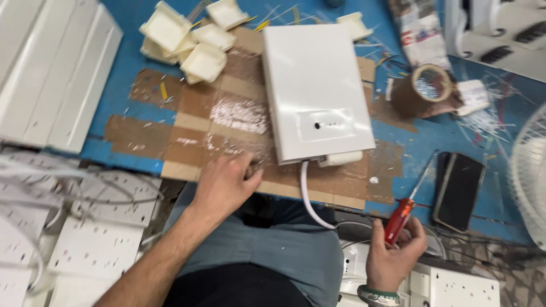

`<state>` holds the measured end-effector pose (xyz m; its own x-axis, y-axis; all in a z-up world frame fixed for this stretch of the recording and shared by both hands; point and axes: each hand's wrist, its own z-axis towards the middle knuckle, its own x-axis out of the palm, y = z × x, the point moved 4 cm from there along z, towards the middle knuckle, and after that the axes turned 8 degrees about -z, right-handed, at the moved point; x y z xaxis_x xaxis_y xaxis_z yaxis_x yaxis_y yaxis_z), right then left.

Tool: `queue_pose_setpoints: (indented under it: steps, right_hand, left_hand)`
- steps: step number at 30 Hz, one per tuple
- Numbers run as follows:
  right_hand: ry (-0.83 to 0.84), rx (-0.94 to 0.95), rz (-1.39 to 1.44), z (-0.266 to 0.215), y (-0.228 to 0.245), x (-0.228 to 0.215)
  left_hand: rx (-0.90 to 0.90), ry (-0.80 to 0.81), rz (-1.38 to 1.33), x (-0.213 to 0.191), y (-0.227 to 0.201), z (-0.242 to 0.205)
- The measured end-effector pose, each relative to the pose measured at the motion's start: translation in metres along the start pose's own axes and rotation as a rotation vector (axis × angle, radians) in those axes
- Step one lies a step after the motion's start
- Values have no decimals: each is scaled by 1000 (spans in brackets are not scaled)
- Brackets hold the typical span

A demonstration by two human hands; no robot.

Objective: The person sits at a workbench and uses a red-handled screwdriver to drive screws into the lower edge of a white metal enclosure. They pick screws from a metal cup, position them by hand, and continue screwing along the edge of the box.

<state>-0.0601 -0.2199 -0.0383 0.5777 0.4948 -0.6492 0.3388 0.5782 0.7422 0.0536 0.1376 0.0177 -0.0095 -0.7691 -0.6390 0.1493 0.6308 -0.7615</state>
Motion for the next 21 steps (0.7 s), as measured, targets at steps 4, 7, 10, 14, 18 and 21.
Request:
queue_pose_setpoints:
  steps: [4, 7, 10, 14, 18, 21]
  right_hand:
    - [-35, -64, 12, 5, -5, -5]
    - [0, 3, -35, 5, 11, -7]
    - [9, -7, -22, 7, 15, -10]
    - [-95, -155, -186, 7, 35, -19]
    - [-217, -371, -256, 9, 74, -35]
    - [-193, -411, -175, 28, 97, -35]
  left_hand:
    - [-43, 31, 45, 8, -2, 3]
    - [-66, 65, 85, 6, 3, 5]
    - [-92, 69, 81, 4, -1, 8]
    - [-119, 70, 62, 3, -3, 9]
    - [-132, 66, 52, 3, -1, 8]
    - [-153, 78, 51, 3, -2, 10]
